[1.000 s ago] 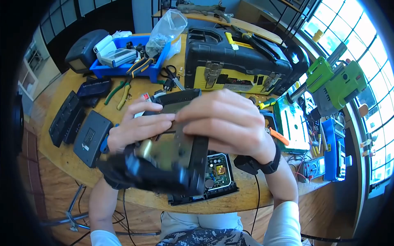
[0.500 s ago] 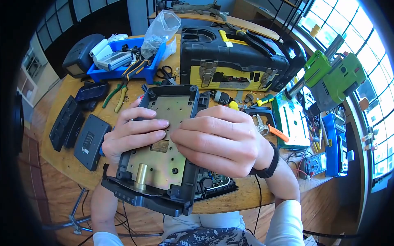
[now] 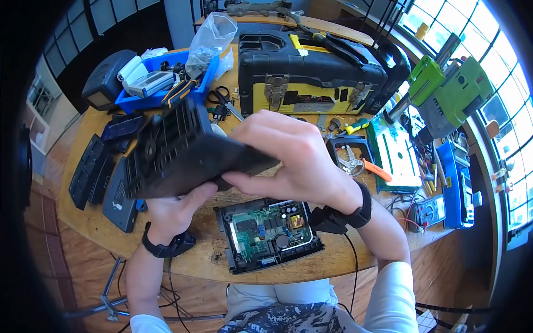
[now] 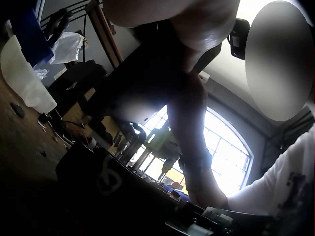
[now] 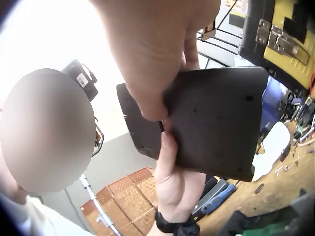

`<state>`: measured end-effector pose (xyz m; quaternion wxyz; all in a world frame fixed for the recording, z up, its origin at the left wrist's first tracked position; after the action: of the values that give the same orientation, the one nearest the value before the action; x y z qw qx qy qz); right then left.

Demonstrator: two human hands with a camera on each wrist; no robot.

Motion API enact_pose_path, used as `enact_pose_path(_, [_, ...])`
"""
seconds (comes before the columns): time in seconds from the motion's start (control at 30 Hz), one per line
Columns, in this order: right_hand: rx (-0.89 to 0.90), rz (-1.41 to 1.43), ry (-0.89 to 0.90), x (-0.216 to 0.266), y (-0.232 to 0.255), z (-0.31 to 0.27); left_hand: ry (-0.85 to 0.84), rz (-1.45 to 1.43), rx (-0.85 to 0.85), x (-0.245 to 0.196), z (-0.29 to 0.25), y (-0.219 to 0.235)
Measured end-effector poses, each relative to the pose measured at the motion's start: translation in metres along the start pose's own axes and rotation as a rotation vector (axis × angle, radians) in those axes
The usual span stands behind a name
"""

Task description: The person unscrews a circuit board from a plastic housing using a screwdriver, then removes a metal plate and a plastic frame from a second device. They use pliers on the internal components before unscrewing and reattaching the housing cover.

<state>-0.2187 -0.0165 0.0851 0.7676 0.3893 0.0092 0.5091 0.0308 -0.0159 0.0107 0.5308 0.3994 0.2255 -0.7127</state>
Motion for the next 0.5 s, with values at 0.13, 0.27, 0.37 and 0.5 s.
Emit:
enact_pose_path(0.13, [0.043,0.037,-0.227,-0.003,-0.004,0.003,0.051,-0.164,-0.081,0.000,0.011,-0.004])
enact_pose_path(0.27, [0.047,0.024,-0.353,-0.006,-0.008,0.003,0.119,-0.223,-0.095,-0.001,0.017,-0.005])
enact_pose_path(0.37, [0.029,0.098,-0.437,-0.008,-0.009,-0.001,0.144,-0.313,-0.139,0.000,0.020,-0.006])
enact_pose_path(0.5, [-0.019,0.132,-0.511,-0.006,0.015,-0.012,0.329,-0.391,-0.209,0.001,0.019,-0.006])
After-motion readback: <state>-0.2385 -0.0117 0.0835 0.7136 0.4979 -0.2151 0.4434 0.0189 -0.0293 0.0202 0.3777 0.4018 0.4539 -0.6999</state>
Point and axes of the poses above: each hand's wrist, its own z-axis towards the middle knuckle, its own y-axis out of the back of the hand, x = y × z, the point moved 1 cm from there along z, towards the middle knuckle, and after that the axes turned 5 degrees about -y, right-handed, at the moved point
